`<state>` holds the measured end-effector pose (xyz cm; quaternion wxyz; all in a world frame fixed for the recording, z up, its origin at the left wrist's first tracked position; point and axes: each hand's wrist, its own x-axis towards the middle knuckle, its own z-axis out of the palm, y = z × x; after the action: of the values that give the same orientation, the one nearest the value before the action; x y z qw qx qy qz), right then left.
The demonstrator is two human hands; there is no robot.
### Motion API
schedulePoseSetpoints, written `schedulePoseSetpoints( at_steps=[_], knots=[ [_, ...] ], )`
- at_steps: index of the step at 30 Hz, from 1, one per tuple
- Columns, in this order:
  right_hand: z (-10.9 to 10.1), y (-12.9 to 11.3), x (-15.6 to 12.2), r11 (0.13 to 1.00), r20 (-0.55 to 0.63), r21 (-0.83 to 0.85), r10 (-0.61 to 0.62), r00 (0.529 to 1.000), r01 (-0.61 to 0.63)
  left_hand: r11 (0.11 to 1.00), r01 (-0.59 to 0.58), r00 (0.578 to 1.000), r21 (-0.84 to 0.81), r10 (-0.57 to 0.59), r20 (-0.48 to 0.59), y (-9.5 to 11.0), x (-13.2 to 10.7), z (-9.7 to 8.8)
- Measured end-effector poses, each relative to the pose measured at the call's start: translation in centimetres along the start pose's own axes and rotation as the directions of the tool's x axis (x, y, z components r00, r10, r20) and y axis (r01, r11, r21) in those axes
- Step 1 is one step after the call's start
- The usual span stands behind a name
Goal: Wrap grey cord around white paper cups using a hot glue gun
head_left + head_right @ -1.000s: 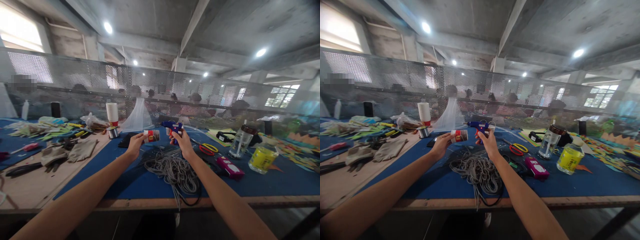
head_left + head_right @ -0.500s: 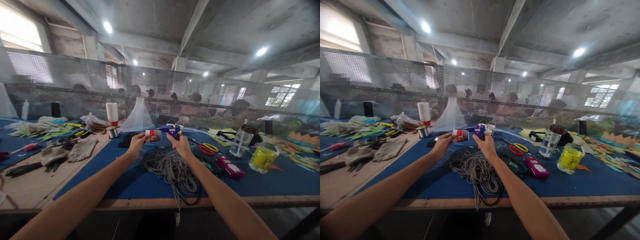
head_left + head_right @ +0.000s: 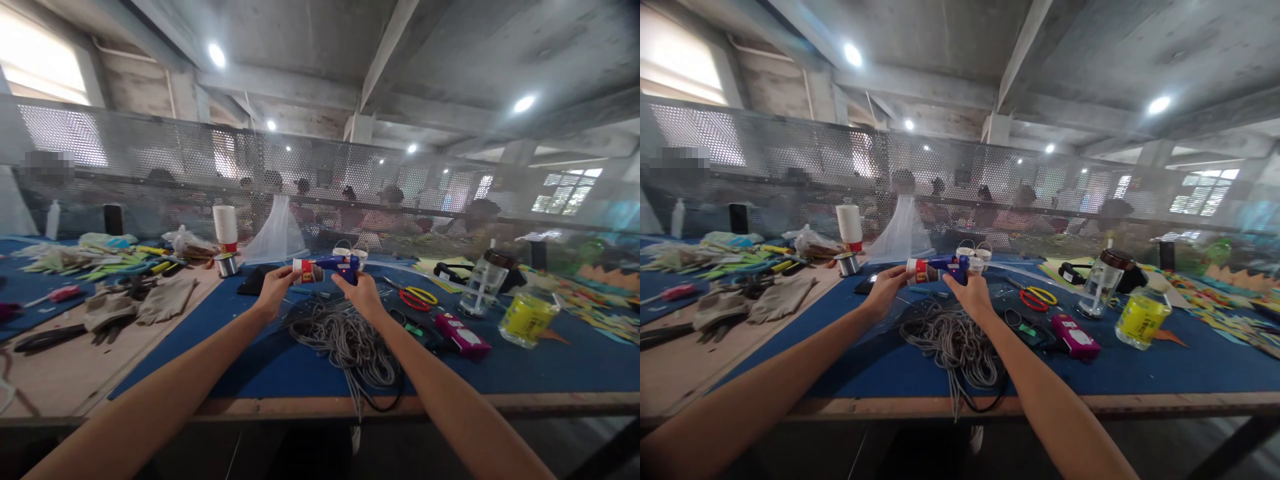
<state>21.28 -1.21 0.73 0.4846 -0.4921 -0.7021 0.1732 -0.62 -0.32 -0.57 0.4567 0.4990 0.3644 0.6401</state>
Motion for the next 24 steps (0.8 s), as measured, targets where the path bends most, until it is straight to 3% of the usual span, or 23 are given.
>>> schedulePoseSetpoints(
  at_steps=[9, 24],
  knots=[
    [0.5, 0.5, 0.0, 0.948, -0.064, -0.289, -0.155, 0.986, 0.131, 0.999, -0.030, 1.000, -0.040, 0.031, 0.004, 0.3, -0.1, 0.0],
    [0.3, -0.2, -0.5, 0.880, -0.043, -0.461, -0.150, 0.988, 0.114, 0.999, -0.053, 0.998, -0.010, 0.053, -0.046, 1.0, -0.6, 0.3]
  ],
)
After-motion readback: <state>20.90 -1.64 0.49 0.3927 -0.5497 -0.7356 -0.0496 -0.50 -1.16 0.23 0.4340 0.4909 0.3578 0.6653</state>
